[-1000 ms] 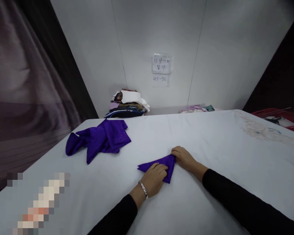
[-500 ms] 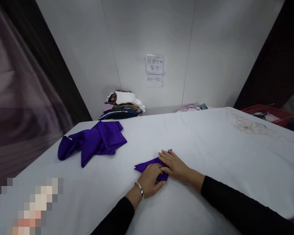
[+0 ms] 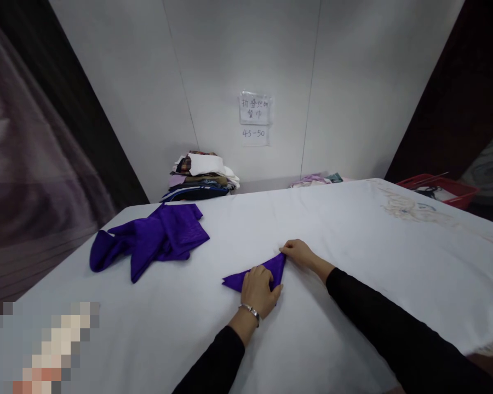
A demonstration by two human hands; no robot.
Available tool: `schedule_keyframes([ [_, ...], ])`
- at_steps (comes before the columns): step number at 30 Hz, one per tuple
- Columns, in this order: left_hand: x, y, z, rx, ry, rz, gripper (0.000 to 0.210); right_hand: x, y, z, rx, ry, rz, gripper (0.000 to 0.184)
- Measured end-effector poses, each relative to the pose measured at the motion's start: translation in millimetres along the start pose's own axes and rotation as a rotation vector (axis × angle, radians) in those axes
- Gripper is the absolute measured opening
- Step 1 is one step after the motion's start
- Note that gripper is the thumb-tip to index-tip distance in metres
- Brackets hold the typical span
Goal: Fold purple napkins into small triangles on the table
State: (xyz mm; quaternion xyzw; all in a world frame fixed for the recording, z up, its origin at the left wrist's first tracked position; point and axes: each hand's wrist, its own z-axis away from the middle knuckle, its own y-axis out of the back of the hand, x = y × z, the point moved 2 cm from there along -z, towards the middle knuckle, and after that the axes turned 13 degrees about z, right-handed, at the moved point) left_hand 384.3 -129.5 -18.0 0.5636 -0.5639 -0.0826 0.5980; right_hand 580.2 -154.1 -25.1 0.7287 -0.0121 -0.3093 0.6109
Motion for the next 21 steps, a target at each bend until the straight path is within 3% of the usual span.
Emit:
schedule_keyframes([
  [7,-1,-0.2,7,0.038,-0.053,-0.001,0.018,-8,3,15,0.054,0.026,0.1,0.02],
  [11,2,-0.3,11,0.035,-0.07,0.009,0.019,-31,-6,33,0.117,0.302,0.12,0.036],
  [14,-3,1.7,14,-0.001,-0.114,0.048,0.017,-39,-24,44,0.018,0.459,0.231,0.051],
  [17,-21,15.2,20,-0.012,-0.172,0.126,0.014,-36,-37,47,-0.056,0.451,0.333,0.06],
  [21,-68,51.1,31,0.183,-0.041,0.134,0.018,-30,-41,45,-0.046,0.464,0.361,0.061],
])
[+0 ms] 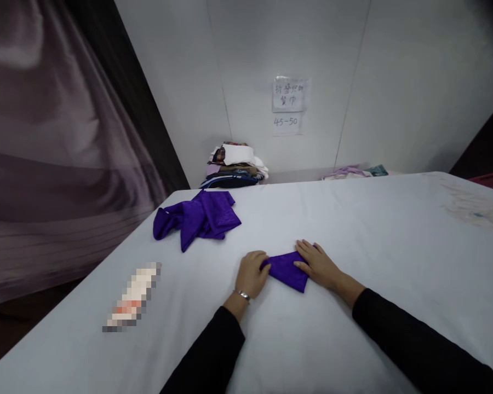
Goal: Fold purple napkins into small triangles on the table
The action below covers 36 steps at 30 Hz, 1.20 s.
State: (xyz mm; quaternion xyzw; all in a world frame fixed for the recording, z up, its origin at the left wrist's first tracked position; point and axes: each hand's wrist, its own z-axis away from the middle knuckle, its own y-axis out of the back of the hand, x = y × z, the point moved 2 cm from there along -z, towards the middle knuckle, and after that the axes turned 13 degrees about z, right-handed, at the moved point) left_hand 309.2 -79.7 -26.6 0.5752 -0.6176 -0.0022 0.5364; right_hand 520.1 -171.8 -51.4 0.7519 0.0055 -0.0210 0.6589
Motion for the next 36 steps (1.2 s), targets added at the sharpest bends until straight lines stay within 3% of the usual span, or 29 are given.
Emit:
schedule_keyframes([
  [3,-28,24.2,5,0.07,0.133,0.026,0.023,1,0,0,0.014,0.014,-0.01,0.06],
  [6,-38,30.0,8,0.018,0.185,0.055,0.026,1,0,1,0.019,0.009,-0.021,0.059],
  [17,-34,25.1,3,-0.131,0.187,0.085,0.006,0,6,4,0.018,-0.029,-0.066,0.06],
  [36,-28,11.6,8,-0.255,0.167,0.089,0.014,-3,13,4,-0.023,0.002,-0.11,0.043],
])
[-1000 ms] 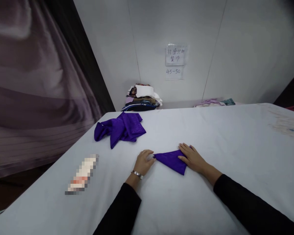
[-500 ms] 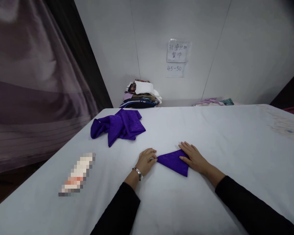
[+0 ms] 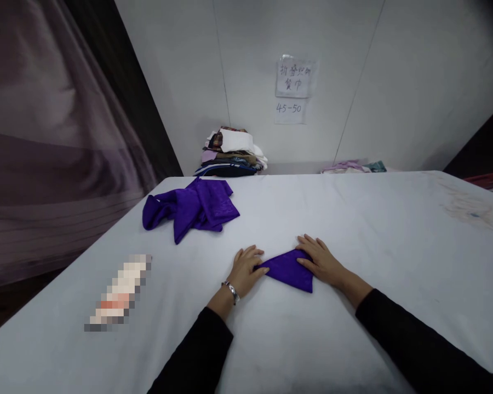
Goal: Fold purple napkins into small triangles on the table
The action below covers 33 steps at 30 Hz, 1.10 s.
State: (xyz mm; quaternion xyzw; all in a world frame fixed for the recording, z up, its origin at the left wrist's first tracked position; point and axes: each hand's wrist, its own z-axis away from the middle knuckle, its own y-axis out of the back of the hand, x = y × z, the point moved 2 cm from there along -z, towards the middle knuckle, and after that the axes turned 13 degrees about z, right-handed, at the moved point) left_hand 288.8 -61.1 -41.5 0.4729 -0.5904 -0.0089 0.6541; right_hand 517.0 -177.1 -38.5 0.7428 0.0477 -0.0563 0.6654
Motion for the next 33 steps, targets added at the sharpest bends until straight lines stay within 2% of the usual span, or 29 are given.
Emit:
schedule_keyframes([
  [8,1.8,-0.7,-1.6,-0.042,0.011,0.009,0.02,0.5,-0.7,-0.2,0.002,0.003,0.01,0.045],
  [13,3.3,-1.0,1.2,0.048,0.02,0.017,0.012,1.3,-1.6,0.0,0.011,0.005,0.018,0.046],
  [16,2.4,-0.9,2.0,0.066,0.029,0.04,0.02,0.8,-1.2,0.3,0.01,0.006,0.016,0.045],
  [33,-0.8,-1.0,0.0,-0.052,0.02,0.063,0.021,1.1,-2.0,-0.9,-0.006,0.003,0.021,0.047],
])
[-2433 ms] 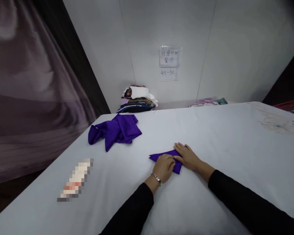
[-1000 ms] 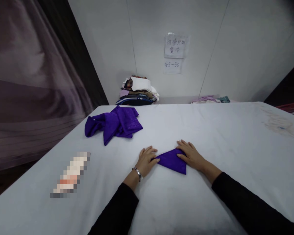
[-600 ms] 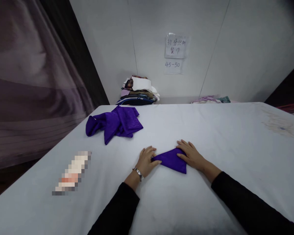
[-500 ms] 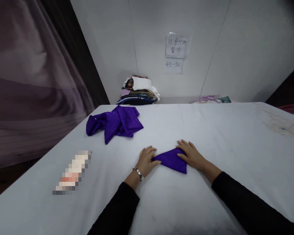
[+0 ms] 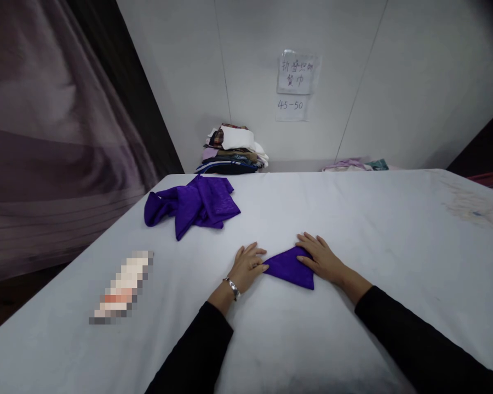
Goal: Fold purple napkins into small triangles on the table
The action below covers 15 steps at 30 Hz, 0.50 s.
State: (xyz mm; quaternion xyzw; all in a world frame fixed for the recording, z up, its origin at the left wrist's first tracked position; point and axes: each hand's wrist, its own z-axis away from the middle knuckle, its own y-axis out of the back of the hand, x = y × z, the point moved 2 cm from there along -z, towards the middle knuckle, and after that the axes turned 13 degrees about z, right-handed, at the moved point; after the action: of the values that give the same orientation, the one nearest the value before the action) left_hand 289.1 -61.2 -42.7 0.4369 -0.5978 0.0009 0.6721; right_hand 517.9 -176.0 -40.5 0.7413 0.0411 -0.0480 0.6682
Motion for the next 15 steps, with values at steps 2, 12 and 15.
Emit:
schedule_keyframes([
  [2,1.2,0.1,-0.1,-0.001,-0.002,0.001,0.021,-0.2,0.1,0.1,0.005,0.001,0.005,0.048],
  [12,2.5,0.1,-0.2,0.002,-0.011,-0.026,0.022,0.7,-1.0,-0.5,-0.002,0.007,0.013,0.047],
  [15,2.5,-0.4,-0.4,-0.01,0.002,-0.035,0.024,0.5,-0.5,-0.4,-0.002,0.008,0.014,0.048],
])
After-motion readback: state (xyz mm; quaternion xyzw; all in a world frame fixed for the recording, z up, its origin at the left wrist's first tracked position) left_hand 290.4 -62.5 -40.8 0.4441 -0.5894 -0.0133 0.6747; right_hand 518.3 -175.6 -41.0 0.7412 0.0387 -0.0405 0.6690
